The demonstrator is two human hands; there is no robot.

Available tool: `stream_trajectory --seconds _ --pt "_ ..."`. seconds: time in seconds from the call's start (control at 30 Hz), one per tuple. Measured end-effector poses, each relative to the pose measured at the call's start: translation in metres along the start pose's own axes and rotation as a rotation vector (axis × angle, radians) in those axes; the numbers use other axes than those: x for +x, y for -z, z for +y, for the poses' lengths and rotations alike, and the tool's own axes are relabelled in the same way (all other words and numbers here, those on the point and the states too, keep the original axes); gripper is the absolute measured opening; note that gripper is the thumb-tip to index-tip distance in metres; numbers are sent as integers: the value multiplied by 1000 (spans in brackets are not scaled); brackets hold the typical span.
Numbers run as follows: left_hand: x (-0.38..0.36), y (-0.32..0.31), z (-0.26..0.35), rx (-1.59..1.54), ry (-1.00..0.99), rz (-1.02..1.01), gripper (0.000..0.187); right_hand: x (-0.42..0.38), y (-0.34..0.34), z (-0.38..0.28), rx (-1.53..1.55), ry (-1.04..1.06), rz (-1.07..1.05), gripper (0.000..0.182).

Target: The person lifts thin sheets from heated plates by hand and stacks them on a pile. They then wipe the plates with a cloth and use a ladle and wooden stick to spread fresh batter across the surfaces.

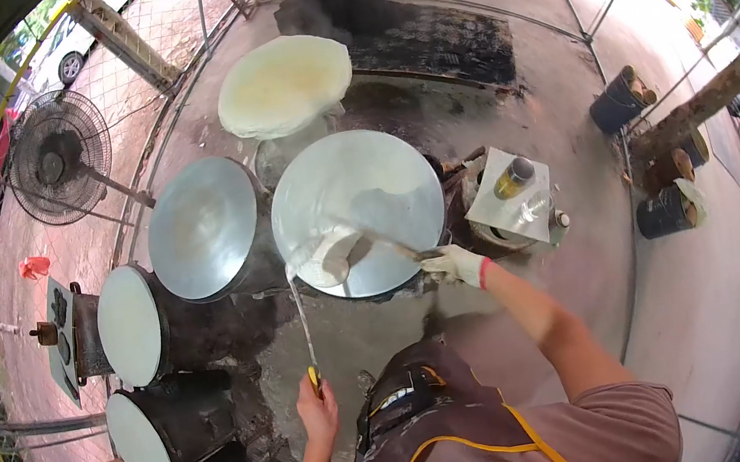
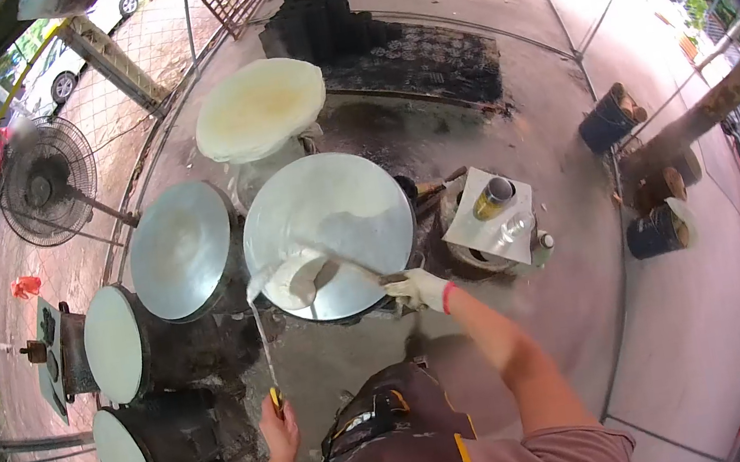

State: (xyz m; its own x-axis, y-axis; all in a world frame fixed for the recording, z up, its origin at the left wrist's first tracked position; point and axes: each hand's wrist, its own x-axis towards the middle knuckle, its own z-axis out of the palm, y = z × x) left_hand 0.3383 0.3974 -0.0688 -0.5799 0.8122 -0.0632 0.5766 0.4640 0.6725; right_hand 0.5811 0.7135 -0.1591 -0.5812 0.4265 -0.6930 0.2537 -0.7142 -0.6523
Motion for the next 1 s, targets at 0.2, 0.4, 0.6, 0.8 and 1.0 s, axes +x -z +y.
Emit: stream_trajectory --seconds 0.2,0.4,0.6,0.8,1.0 --pt "2 74 -5 -653 149 -56 18 -50 -155 62 302 27 282 30" --pt "-13 136 -68 -868 192 -16 16 50 -270 88 -31 207 387 25" --pt "-62 165 -145 -967 433 23 15 44 -345 117 -238 211 1017 42" --pt "-85 170 -167 -1126 555 31 17 42 -293 112 -304 335 1008 35" --pt "-84 164 -152 -1169 549 -18 18 73 -279 156 -270 237 872 41"
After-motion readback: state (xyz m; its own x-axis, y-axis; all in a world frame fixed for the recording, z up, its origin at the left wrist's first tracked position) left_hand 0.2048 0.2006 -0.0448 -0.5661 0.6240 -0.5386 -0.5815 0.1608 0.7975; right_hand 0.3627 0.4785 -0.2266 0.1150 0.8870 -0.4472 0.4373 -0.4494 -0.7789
